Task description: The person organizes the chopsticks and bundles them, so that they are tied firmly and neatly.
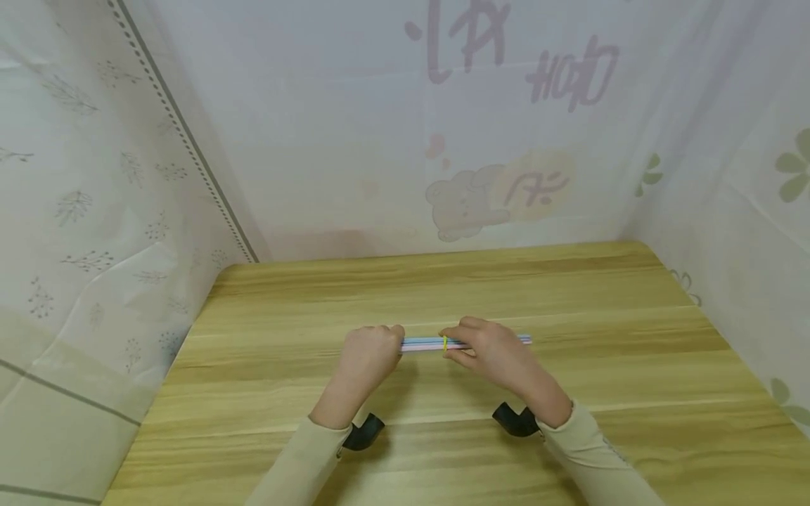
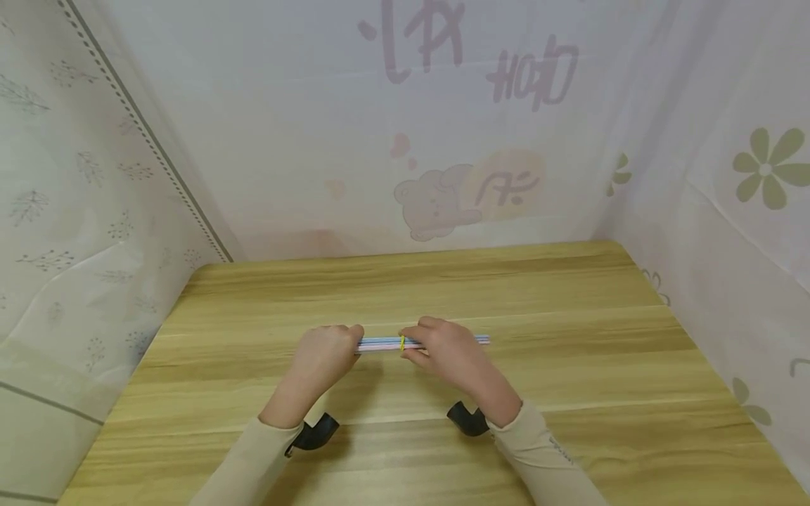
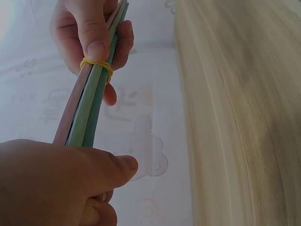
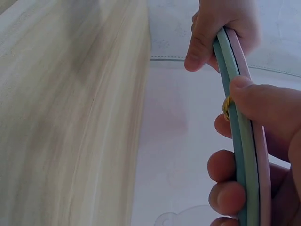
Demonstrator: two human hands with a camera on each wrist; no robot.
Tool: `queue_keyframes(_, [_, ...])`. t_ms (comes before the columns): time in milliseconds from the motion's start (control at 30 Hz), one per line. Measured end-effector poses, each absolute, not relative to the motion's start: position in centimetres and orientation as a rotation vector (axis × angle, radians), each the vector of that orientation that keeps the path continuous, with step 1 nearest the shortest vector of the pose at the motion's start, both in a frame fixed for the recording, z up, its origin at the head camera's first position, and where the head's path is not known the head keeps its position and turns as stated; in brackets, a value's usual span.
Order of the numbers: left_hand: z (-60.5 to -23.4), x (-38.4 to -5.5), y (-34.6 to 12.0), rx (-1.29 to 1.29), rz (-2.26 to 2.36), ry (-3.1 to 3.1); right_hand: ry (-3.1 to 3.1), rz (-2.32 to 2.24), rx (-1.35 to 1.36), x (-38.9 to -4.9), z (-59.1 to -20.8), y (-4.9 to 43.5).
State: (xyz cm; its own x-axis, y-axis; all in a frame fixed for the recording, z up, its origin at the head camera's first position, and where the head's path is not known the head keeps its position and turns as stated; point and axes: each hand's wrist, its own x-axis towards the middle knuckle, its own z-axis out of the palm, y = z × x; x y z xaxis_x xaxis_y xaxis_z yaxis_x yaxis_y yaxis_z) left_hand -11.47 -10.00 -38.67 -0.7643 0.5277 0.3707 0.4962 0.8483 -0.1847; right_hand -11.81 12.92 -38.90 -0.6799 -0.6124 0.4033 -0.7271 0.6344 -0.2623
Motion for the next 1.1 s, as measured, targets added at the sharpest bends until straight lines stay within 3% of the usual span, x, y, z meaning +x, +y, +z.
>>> queue_keyframes(1100, [-39.4,-12.1,-10.7,-0.709,0.081,-2.634,-2.768,0.339,0.896,-12.1,-39.3,13.2])
